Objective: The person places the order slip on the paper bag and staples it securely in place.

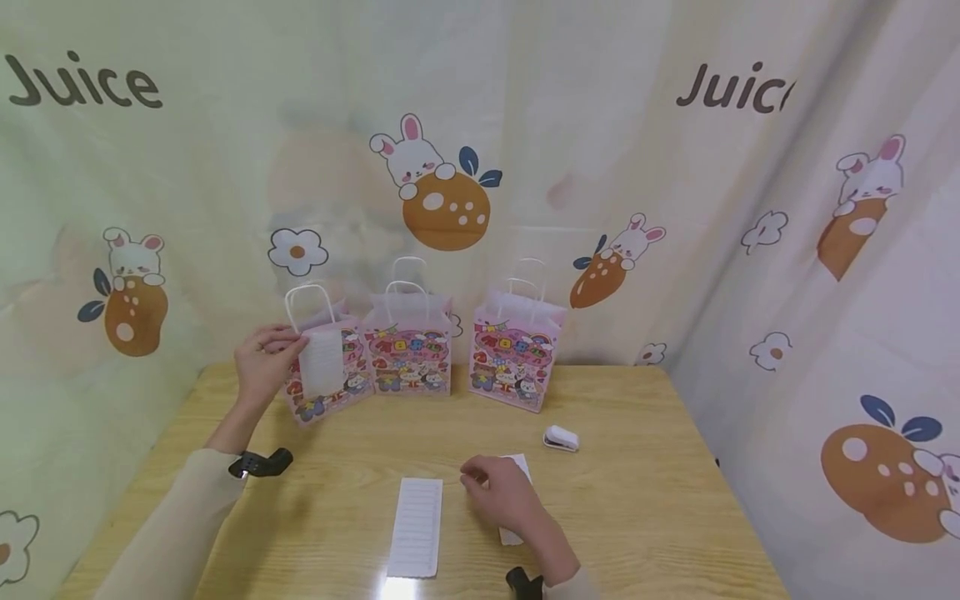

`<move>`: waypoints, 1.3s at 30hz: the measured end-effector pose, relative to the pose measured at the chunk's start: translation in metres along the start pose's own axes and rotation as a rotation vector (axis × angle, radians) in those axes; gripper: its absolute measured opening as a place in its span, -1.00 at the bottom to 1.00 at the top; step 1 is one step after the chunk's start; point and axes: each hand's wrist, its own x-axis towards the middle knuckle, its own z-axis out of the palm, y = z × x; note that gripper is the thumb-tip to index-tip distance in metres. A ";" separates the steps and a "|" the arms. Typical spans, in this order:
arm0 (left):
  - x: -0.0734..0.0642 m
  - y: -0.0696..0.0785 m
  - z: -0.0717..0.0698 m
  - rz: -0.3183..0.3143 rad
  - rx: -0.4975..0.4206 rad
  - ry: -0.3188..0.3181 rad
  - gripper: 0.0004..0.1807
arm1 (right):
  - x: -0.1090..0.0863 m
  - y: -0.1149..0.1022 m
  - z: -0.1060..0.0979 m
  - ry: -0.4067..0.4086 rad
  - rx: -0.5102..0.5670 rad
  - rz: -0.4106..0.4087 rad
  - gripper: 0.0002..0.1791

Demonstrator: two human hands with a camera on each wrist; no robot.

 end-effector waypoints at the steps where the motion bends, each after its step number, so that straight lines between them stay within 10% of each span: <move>1: 0.000 0.000 0.000 -0.014 -0.001 0.006 -0.82 | -0.001 0.002 -0.003 0.011 0.008 0.002 -0.85; 8: 0.005 -0.001 -0.007 -0.077 0.094 -0.080 -0.54 | -0.010 0.023 -0.027 0.098 0.022 0.104 -0.85; 18: 0.005 0.001 -0.019 -0.115 0.155 -0.143 -0.67 | -0.008 0.076 -0.078 0.294 -0.066 0.261 -0.84; 39: -0.039 0.021 -0.036 -0.085 0.108 -0.261 -0.69 | -0.011 0.140 -0.074 0.224 -0.012 0.399 -0.49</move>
